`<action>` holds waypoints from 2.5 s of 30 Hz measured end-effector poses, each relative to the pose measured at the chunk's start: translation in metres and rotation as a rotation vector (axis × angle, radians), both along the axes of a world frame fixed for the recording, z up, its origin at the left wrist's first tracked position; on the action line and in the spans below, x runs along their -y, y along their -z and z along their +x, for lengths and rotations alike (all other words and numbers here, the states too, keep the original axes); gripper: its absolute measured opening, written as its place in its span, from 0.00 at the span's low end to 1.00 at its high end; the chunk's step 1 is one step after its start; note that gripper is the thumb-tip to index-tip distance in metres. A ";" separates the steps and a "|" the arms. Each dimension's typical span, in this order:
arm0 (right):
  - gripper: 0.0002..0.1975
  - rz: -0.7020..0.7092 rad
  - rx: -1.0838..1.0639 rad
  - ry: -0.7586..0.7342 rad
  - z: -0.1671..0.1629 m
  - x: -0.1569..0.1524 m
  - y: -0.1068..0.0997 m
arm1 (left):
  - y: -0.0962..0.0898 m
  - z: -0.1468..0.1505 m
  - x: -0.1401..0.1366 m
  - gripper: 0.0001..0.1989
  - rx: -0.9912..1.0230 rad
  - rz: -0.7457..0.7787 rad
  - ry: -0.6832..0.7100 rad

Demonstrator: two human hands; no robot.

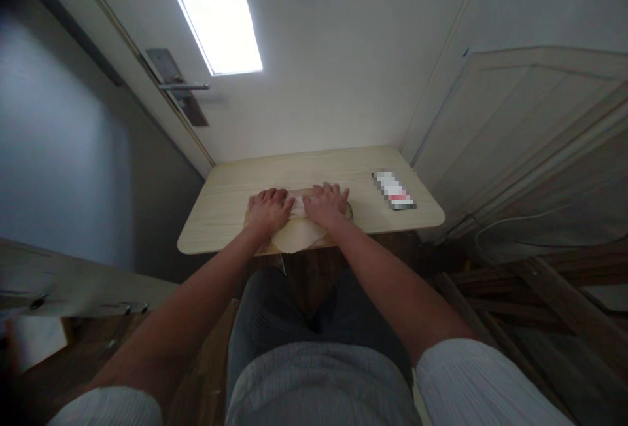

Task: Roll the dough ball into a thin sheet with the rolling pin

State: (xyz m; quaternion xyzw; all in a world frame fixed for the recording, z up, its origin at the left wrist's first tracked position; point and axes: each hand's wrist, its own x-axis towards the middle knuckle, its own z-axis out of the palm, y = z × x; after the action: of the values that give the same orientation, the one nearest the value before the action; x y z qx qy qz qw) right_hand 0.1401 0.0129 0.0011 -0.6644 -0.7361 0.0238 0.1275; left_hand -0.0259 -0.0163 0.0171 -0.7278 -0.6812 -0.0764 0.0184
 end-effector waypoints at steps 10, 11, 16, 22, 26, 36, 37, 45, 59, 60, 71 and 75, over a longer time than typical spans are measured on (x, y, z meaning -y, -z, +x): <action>0.29 -0.049 -0.022 0.006 -0.001 -0.018 -0.002 | -0.005 0.000 -0.012 0.27 0.008 -0.060 -0.035; 0.30 -0.048 -0.024 0.006 -0.002 -0.019 -0.003 | -0.005 0.000 -0.013 0.28 0.014 -0.059 -0.035; 0.31 -0.068 -0.014 0.006 -0.003 -0.027 -0.005 | -0.005 -0.001 -0.021 0.28 0.040 -0.043 -0.054; 0.33 -0.107 -0.034 0.035 -0.005 -0.047 0.000 | -0.003 -0.004 -0.035 0.26 0.053 -0.087 -0.068; 0.32 -0.080 -0.047 0.044 -0.006 -0.057 0.002 | -0.002 -0.006 -0.047 0.26 0.063 -0.118 -0.055; 0.29 0.005 -0.068 0.055 -0.010 -0.075 -0.004 | 0.007 -0.010 -0.085 0.29 0.108 -0.105 -0.109; 0.28 0.020 -0.067 0.047 -0.010 -0.076 -0.004 | 0.009 -0.010 -0.088 0.29 0.104 -0.087 -0.116; 0.26 0.069 -0.045 0.009 -0.012 -0.084 -0.005 | 0.012 -0.011 -0.097 0.30 0.085 -0.043 -0.115; 0.27 0.002 -0.045 0.074 -0.011 -0.067 -0.003 | 0.007 -0.010 -0.075 0.26 0.040 -0.057 -0.034; 0.27 0.003 -0.045 0.082 -0.011 -0.066 -0.003 | 0.007 -0.010 -0.073 0.25 0.033 -0.052 -0.028; 0.28 0.002 -0.046 0.104 -0.009 -0.043 -0.005 | -0.001 -0.006 -0.044 0.22 0.069 -0.060 -0.061; 0.28 0.003 -0.047 0.101 -0.008 -0.032 -0.005 | -0.002 -0.005 -0.033 0.22 0.070 -0.061 -0.059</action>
State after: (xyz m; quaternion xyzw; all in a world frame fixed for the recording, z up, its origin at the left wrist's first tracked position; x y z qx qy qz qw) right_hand 0.1317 0.0446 0.0061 -0.6996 -0.6985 0.0319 0.1469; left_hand -0.0304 0.0167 0.0186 -0.7045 -0.7046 -0.0805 -0.0252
